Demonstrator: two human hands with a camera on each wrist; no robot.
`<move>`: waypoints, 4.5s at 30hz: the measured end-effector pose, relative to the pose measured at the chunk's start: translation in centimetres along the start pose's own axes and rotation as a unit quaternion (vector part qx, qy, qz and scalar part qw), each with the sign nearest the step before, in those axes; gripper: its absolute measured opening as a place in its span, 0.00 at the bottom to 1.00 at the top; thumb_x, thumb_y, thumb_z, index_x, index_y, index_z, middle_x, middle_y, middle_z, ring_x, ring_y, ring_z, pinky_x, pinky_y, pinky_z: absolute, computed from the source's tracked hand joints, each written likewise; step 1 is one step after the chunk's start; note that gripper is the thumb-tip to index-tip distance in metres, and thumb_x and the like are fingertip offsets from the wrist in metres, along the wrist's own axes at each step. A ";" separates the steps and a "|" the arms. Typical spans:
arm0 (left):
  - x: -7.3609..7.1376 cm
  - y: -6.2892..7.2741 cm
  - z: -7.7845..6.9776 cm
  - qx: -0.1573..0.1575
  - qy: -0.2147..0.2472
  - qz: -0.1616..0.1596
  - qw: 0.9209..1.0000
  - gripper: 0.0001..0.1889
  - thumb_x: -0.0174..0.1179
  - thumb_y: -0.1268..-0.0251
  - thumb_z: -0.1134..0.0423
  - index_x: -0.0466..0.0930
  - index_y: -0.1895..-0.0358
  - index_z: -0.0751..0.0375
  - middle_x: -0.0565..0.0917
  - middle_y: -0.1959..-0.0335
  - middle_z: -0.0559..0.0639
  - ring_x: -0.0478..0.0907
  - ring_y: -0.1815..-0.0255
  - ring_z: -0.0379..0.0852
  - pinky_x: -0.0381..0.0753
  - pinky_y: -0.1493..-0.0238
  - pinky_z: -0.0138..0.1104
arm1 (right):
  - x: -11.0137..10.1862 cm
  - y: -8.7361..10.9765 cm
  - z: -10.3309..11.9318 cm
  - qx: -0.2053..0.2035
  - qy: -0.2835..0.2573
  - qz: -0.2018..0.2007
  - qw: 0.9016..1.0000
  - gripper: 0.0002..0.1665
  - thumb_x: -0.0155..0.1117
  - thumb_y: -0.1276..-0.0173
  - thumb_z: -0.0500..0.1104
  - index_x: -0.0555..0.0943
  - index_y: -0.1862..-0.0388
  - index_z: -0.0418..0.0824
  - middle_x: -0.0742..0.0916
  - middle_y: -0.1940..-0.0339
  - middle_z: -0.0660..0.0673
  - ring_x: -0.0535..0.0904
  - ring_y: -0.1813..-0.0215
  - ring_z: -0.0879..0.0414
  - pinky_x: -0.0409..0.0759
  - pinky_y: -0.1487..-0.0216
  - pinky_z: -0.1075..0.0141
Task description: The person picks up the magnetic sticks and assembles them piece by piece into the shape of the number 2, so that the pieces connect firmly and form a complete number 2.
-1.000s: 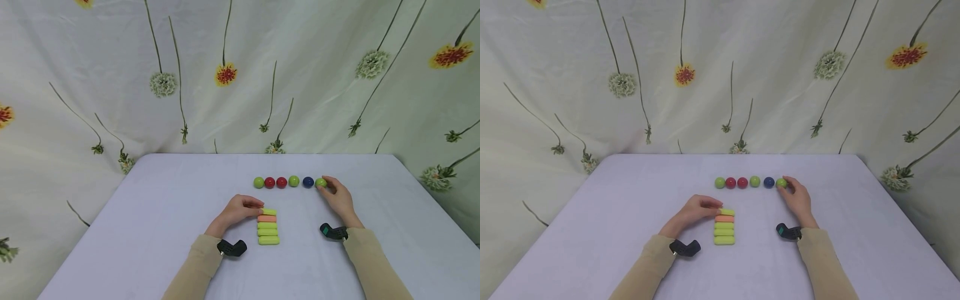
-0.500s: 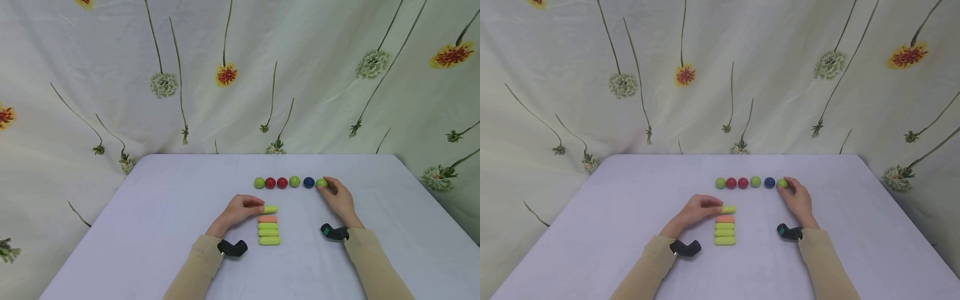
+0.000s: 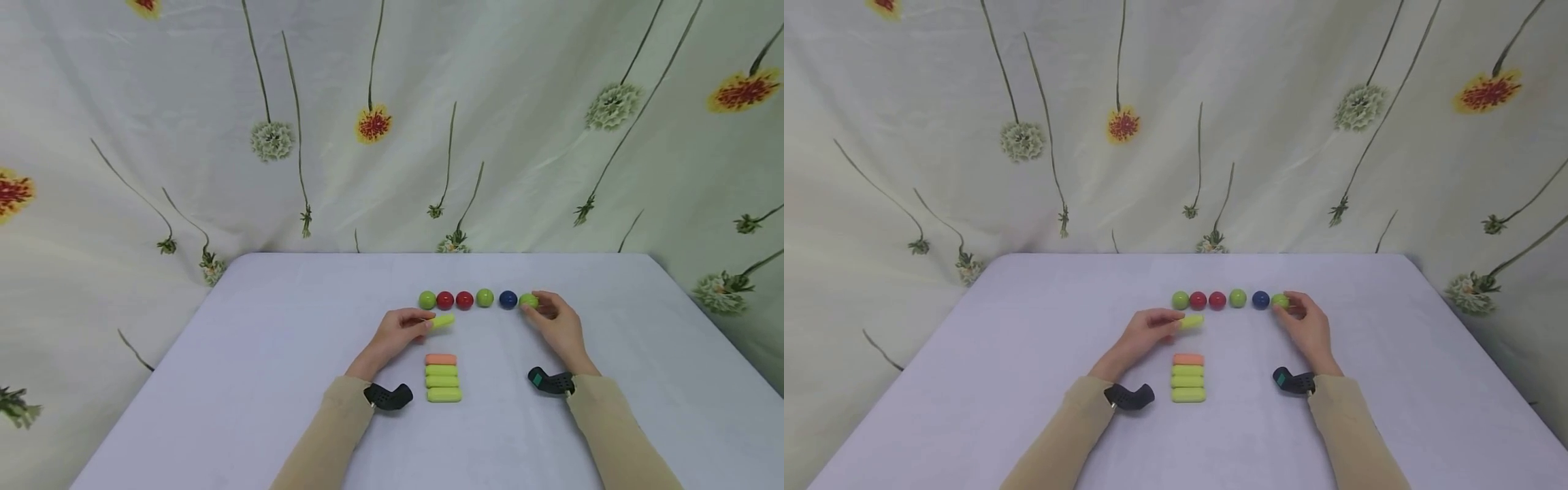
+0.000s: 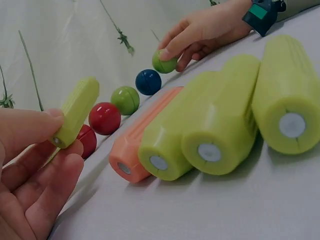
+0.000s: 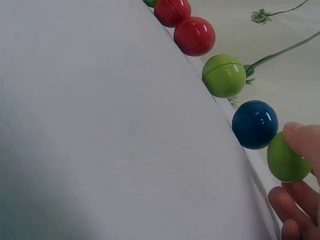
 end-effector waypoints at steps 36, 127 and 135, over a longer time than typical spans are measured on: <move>0.0 0.4 0.3 -0.036 0.104 -0.029 0.994 0.17 0.67 0.45 0.69 0.80 0.50 0.67 0.81 0.54 0.56 0.83 0.60 0.45 0.80 0.56 0.35 | 4.2 1.3 4.0 -0.043 -0.154 0.117 0.980 0.23 0.63 0.34 0.45 0.71 0.44 0.38 0.85 0.62 0.34 0.81 0.67 0.54 0.77 0.67 0.66; 2.4 2.0 -3.2 -0.015 0.046 0.040 0.998 0.15 0.59 0.38 0.71 0.78 0.49 0.73 0.83 0.57 0.58 0.82 0.56 0.50 0.79 0.53 0.40 | 6.3 4.7 8.1 -0.040 -0.121 0.269 0.955 0.18 0.62 0.34 0.41 0.72 0.49 0.34 0.86 0.66 0.36 0.77 0.67 0.49 0.74 0.69 0.68; 2.5 2.1 -3.3 -0.016 0.044 0.043 0.998 0.15 0.59 0.38 0.71 0.78 0.49 0.73 0.84 0.58 0.58 0.82 0.57 0.49 0.79 0.53 0.38 | 6.4 4.7 8.3 -0.043 -0.122 0.277 0.952 0.17 0.61 0.33 0.41 0.72 0.49 0.34 0.86 0.66 0.36 0.78 0.67 0.50 0.74 0.68 0.68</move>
Point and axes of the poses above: each hand's wrist, its own y-axis away from the middle knuckle, its own x-axis out of the palm, z = x × y, the point moved 8 cm from there along -y, towards the middle knuckle
